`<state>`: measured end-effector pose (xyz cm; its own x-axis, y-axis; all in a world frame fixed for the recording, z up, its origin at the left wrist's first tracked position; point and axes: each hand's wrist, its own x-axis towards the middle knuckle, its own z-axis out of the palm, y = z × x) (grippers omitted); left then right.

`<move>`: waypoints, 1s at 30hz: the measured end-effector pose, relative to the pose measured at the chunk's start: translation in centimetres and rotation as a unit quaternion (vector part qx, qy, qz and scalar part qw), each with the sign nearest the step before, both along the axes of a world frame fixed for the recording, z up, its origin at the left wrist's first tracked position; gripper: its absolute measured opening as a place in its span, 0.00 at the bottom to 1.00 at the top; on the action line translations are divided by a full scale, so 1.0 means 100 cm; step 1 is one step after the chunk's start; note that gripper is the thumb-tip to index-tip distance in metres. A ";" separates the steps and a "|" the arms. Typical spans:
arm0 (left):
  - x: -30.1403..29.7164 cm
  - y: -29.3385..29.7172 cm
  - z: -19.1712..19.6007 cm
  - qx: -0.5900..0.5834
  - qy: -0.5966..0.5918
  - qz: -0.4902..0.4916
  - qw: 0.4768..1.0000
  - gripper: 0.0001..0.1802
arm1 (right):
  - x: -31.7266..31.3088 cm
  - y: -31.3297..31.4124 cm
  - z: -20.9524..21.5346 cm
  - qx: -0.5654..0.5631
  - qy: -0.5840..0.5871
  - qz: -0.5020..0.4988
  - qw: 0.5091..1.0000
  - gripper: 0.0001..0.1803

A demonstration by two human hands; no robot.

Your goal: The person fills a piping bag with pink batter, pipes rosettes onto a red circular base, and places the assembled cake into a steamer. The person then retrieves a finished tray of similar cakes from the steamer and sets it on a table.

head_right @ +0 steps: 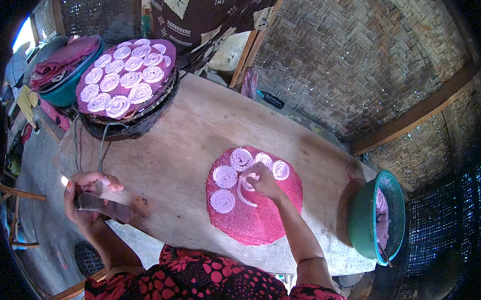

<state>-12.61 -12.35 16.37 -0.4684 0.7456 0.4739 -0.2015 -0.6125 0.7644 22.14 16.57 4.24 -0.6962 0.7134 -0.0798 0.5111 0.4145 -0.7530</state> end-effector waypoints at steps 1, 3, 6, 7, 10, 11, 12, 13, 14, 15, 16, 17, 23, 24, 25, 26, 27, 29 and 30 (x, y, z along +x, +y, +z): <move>0.000 0.001 -0.001 -0.004 -0.014 0.015 1.000 0.37 | 0.000 0.006 -0.006 0.033 -0.004 -0.012 0.999 0.11; -0.002 0.002 -0.002 -0.009 -0.023 0.013 1.000 0.36 | 0.001 0.014 -0.019 0.034 -0.005 -0.042 0.999 0.12; -0.006 0.002 -0.002 -0.008 -0.002 0.006 1.000 0.36 | 0.004 0.019 -0.033 0.055 0.006 -0.052 0.997 0.13; -0.006 0.002 -0.002 -0.008 -0.001 0.014 1.000 0.35 | 0.005 0.019 -0.036 0.066 0.013 -0.053 0.996 0.12; -0.006 0.002 -0.001 -0.017 0.016 0.010 1.000 0.35 | 0.007 0.015 -0.041 0.163 0.007 -0.057 0.985 0.11; -0.005 0.003 0.000 -0.019 0.013 0.014 1.000 0.35 | 0.007 0.013 -0.042 0.209 0.012 -0.047 0.977 0.10; -0.004 0.003 0.000 -0.023 0.012 0.014 1.000 0.35 | 0.006 0.012 -0.042 0.218 -0.021 -0.062 0.974 0.11; -0.002 0.004 0.001 -0.018 0.007 0.020 1.000 0.36 | 0.005 0.010 -0.042 0.230 -0.041 -0.066 0.970 0.11; -0.001 0.005 0.001 -0.016 0.002 0.022 1.000 0.36 | 0.004 0.008 -0.042 0.254 -0.054 -0.073 0.963 0.11; -0.001 0.005 0.002 -0.027 0.008 0.019 0.999 0.36 | 0.003 0.007 -0.041 0.268 -0.069 -0.072 0.958 0.11; 0.000 0.005 0.002 -0.022 0.002 0.017 1.000 0.36 | 0.002 0.006 -0.040 0.294 -0.077 -0.076 0.950 0.11; 0.000 0.005 0.002 -0.030 0.005 0.011 0.999 0.36 | 0.001 0.005 -0.039 0.320 -0.084 -0.079 0.940 0.10; -0.001 0.004 0.001 -0.044 0.012 0.010 0.999 0.36 | -0.005 0.000 -0.030 0.345 -0.066 -0.069 0.934 0.11; 0.000 0.005 0.001 -0.044 0.019 0.007 0.999 0.36 | -0.005 -0.001 -0.028 0.336 -0.074 -0.070 0.936 0.11; 0.001 0.005 0.001 -0.040 0.010 0.025 0.999 0.35 | -0.006 -0.002 -0.027 0.331 -0.071 -0.065 0.939 0.11; 0.002 0.005 0.002 -0.034 0.008 0.033 0.999 0.35 | -0.007 -0.003 -0.025 0.332 -0.067 -0.073 0.938 0.12; 0.003 0.006 0.002 -0.037 0.011 0.034 0.999 0.35 | -0.006 -0.003 -0.023 0.330 -0.073 -0.056 0.939 0.13; 0.006 0.007 0.004 -0.023 -0.005 0.040 0.999 0.33 | -0.004 -0.005 -0.019 0.326 -0.103 -0.041 0.939 0.14; 0.006 0.008 0.006 -0.015 -0.006 0.033 0.999 0.32 | 0.000 -0.006 -0.017 0.335 -0.073 -0.055 0.938 0.14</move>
<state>-11.99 -11.56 16.94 -0.5222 0.7276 0.4449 -0.1718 -0.6008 0.7808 22.10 15.92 2.57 -0.6313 0.7050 0.3233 0.6562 0.7077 -0.2618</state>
